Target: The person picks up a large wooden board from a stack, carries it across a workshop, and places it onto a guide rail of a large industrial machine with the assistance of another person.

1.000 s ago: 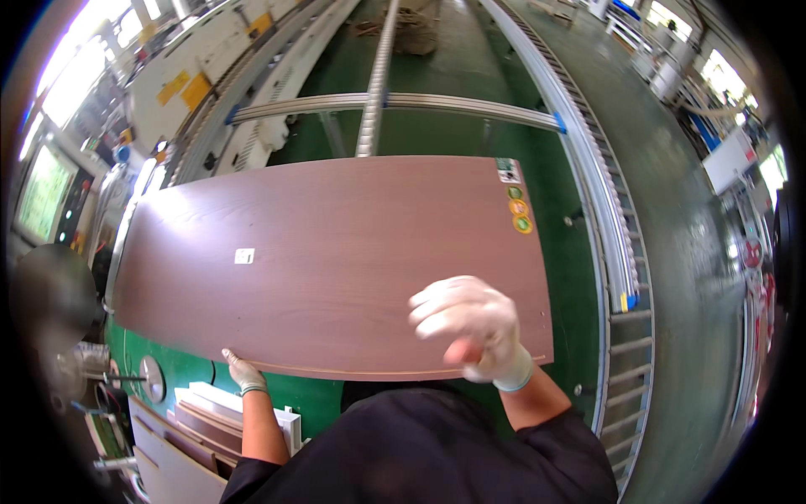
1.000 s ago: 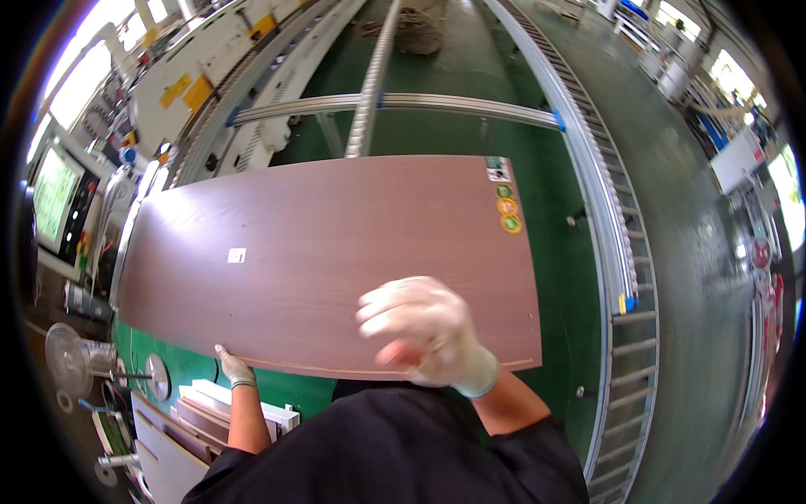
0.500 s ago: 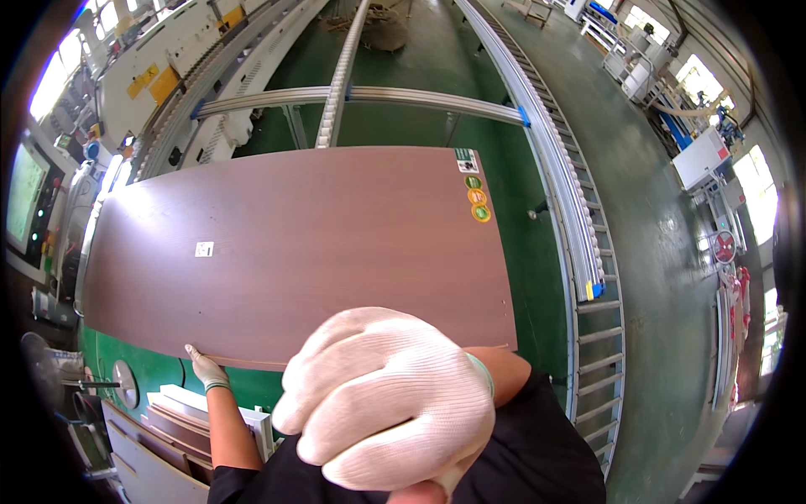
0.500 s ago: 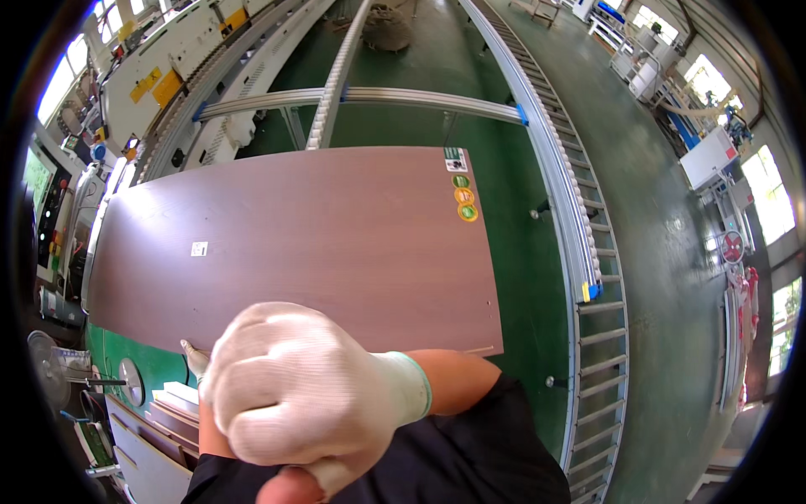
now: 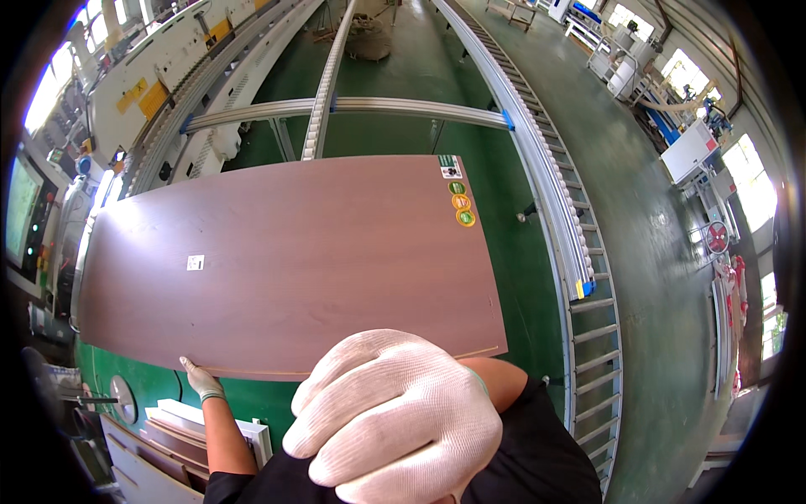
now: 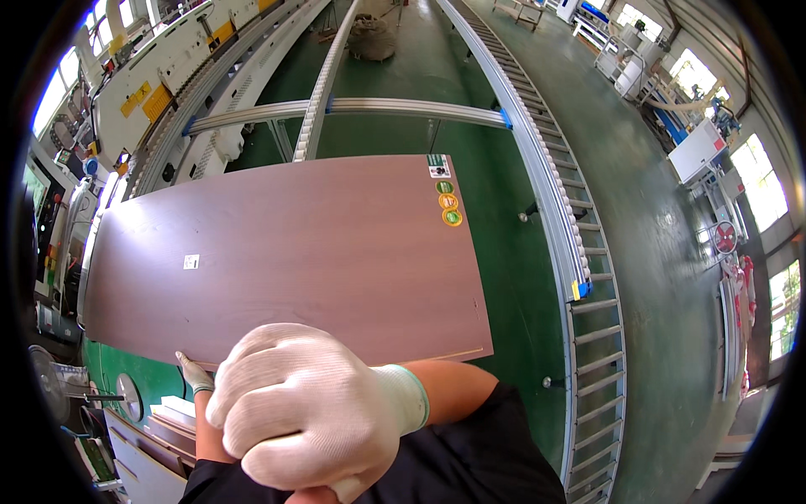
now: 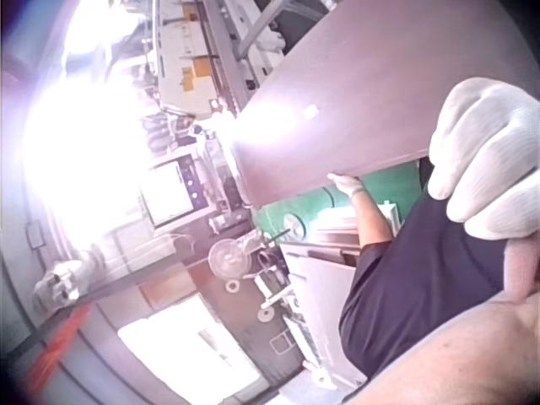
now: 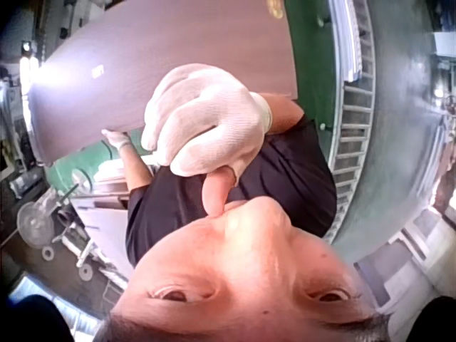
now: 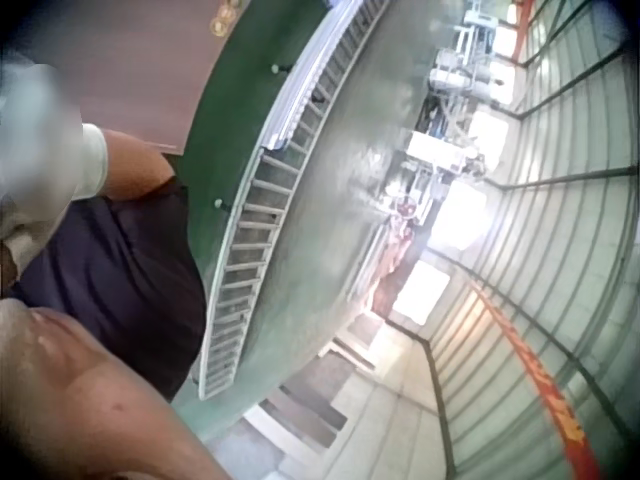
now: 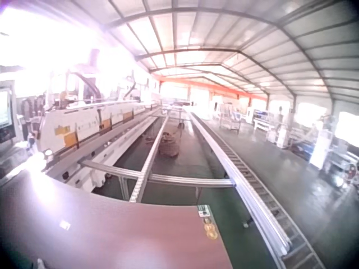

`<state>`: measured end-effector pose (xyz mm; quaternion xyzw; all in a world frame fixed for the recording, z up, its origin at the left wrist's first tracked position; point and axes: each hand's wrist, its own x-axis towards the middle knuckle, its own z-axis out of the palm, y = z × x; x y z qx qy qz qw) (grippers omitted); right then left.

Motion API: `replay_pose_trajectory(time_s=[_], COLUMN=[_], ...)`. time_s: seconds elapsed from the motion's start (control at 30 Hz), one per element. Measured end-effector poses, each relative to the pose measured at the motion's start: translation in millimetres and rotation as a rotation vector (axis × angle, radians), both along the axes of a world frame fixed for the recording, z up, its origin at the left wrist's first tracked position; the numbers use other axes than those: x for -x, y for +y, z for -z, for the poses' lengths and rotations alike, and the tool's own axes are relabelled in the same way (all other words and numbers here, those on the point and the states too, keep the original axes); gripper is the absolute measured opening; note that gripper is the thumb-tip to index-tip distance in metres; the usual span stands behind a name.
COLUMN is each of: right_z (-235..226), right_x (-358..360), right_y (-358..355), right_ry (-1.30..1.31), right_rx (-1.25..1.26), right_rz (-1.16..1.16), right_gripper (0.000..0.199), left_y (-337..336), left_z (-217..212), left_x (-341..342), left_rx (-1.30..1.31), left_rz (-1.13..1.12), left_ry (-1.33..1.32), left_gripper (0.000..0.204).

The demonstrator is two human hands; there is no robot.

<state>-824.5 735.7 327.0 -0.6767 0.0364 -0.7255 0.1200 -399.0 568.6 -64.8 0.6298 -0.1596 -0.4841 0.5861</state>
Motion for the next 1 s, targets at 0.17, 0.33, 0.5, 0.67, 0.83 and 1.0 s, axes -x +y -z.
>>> replay_pose_trajectory(time_s=[0.17,0.33,0.5,0.67,0.83,1.0], right_z=[2.3,5.5,5.5,7.4,9.0,6.7], right_x=[4.4,5.0,-1.0,1.9,9.3,29.6], right_y=[0.1,13.0,-26.5,-14.7,-20.4,-11.8], right_ry=[0.018,0.07,-0.059,-0.048,-0.043,0.154], right_rx=[-0.014,-0.065,0.342,0.365,0.391,0.309], right_rz=[0.055,0.139,0.138,0.224,0.271,0.245], right_gripper=[0.042,0.044,0.05,0.051,0.049,0.048], left_y=[10.2,-1.5,-3.6,-5.3,-2.0,-6.4], left_z=[-9.1,4.9,20.3,11.9,11.0,22.6], left_x=[12.7,6.2,-13.1,-7.0,-0.2,5.4], left_rx=[0.006,-0.02,0.021,0.033,0.011,0.083], left_rz=[0.02,-0.008,0.036,-0.022,-0.006,0.009], left_ry=[-0.03,0.001,0.025,0.021,0.019,0.006], left_gripper=[0.08,0.081,0.081,0.08,0.082,0.084])
